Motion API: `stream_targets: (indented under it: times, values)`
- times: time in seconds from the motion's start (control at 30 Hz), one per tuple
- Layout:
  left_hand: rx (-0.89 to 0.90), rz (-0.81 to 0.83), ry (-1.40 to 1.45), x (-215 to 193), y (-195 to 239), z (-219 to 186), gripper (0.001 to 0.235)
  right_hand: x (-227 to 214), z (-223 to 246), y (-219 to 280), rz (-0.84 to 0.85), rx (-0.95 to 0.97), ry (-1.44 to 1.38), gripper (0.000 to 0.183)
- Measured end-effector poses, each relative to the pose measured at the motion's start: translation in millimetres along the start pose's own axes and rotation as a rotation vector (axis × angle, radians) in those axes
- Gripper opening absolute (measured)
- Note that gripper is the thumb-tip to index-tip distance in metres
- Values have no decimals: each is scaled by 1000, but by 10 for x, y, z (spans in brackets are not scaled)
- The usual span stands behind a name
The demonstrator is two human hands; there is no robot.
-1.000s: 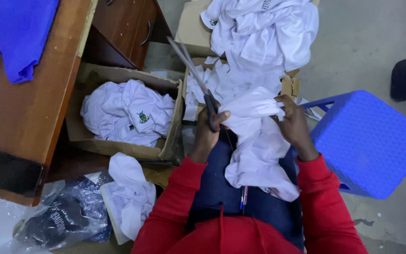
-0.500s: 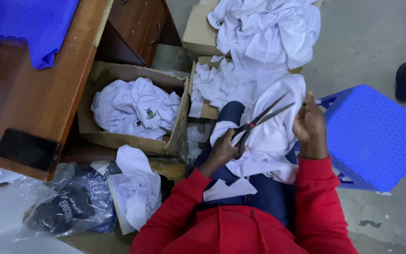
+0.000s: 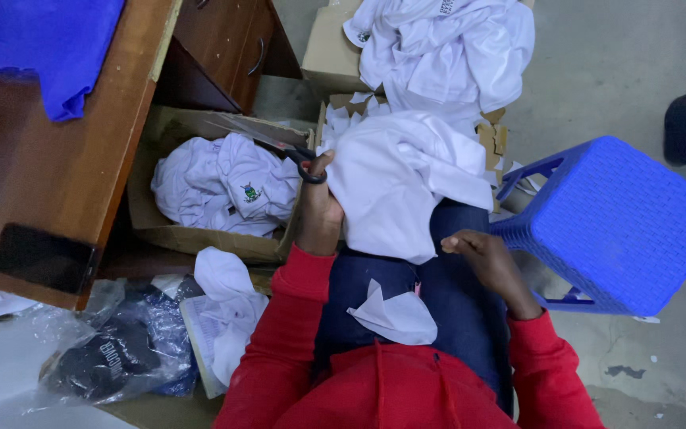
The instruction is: The person trims excess threads from an embroidered logo on a white shirt using shears and then uses a needle to pull through or tidy the loose ends.
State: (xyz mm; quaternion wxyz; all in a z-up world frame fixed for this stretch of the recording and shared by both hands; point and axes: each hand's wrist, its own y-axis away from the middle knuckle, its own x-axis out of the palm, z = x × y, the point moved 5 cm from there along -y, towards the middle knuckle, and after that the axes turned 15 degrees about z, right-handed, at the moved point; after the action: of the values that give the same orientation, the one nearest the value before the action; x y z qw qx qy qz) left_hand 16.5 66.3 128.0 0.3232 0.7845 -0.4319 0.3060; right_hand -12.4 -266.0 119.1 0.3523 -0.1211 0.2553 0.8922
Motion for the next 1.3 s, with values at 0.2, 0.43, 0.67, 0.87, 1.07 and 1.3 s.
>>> stream_targets:
  times: [0.2,0.43,0.67,0.87,1.07,1.3]
  values:
    - [-135,161,143,188,108,356,38,219,-326,-255,187,137,352,118]
    - [-199,299,218,784,487,105,37,66,-205,-39,-14,-250,-8,40]
    - [-328,691,-636,828,783,62,36,-100,-584,421,-53,-264,-623,39]
    - [-288,657,-1401,225,603,1158,37,-330,-923,706,-44,-263,-1120,40]
    - [-815,895,-1080,-374,646,1743,45,-246,-925,203,-109,-175,-1313,16]
    - [-426,511,-847,-686,429,1088,27,-287,-992,49,-164,-224,-1238,16]
